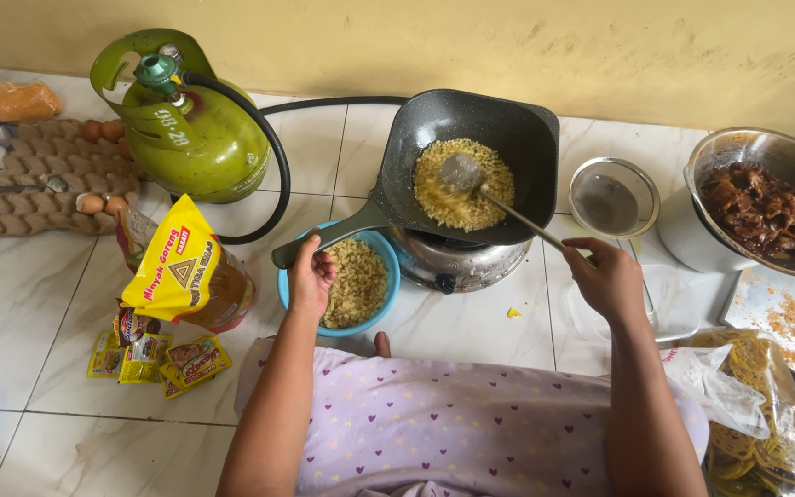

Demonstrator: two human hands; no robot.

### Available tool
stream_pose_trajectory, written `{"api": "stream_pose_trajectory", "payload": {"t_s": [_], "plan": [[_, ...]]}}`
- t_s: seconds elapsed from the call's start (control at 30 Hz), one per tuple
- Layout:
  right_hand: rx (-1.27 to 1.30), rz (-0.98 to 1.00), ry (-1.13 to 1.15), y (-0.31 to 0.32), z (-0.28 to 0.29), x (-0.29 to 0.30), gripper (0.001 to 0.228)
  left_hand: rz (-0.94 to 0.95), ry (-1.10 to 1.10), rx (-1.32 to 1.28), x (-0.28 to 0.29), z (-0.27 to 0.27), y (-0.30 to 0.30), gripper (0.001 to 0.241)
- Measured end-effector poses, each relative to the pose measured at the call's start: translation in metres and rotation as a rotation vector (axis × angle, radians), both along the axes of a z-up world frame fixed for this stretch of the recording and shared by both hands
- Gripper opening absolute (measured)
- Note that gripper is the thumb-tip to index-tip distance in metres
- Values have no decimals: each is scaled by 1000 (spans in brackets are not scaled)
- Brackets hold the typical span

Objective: Stirring noodles in a pan with a spatula while sitting on the floor

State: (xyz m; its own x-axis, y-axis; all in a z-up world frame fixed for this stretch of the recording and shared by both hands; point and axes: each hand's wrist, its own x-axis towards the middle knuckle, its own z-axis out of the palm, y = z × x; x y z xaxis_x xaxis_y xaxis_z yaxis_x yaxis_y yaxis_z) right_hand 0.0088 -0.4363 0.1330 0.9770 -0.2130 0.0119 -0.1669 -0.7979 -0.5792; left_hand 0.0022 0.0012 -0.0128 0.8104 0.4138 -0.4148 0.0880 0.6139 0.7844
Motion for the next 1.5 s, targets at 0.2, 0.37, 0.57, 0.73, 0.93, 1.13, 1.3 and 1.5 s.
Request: {"api": "stream_pose_trajectory", "payload": {"t_s": [0.2, 0.37, 0.57, 0.73, 0.93, 1.13, 1.3, 1.5], "plan": [[-129, -58, -83, -14, -25, 19, 27, -507, 76, 96, -12, -1, -18, 51], [-63, 5, 14, -11, -21, 14, 26, -648, 168, 345, -9, -31, -39, 31], [-92, 45, -27, -15, -25, 14, 25, -753, 196, 932, 11, -39, -117, 27], [-51, 13, -131, -21, -27, 16, 25, -787, 250, 1246, 31, -82, -167, 38], [-160, -29, -151, -21, -49, 32, 24, -839, 434, 1207, 19, -104, -191, 57], [-32, -47, -60, -9, -32, 28, 24, -782, 405, 1069, 12, -119, -197, 64], [-110, -27, -20, -18, -43, 30, 28, -787, 393, 1115, 3, -90, -200, 64], [-140, -40, -136, -15, -46, 27, 25, -807, 361, 1154, 2, -89, -202, 60]]}}
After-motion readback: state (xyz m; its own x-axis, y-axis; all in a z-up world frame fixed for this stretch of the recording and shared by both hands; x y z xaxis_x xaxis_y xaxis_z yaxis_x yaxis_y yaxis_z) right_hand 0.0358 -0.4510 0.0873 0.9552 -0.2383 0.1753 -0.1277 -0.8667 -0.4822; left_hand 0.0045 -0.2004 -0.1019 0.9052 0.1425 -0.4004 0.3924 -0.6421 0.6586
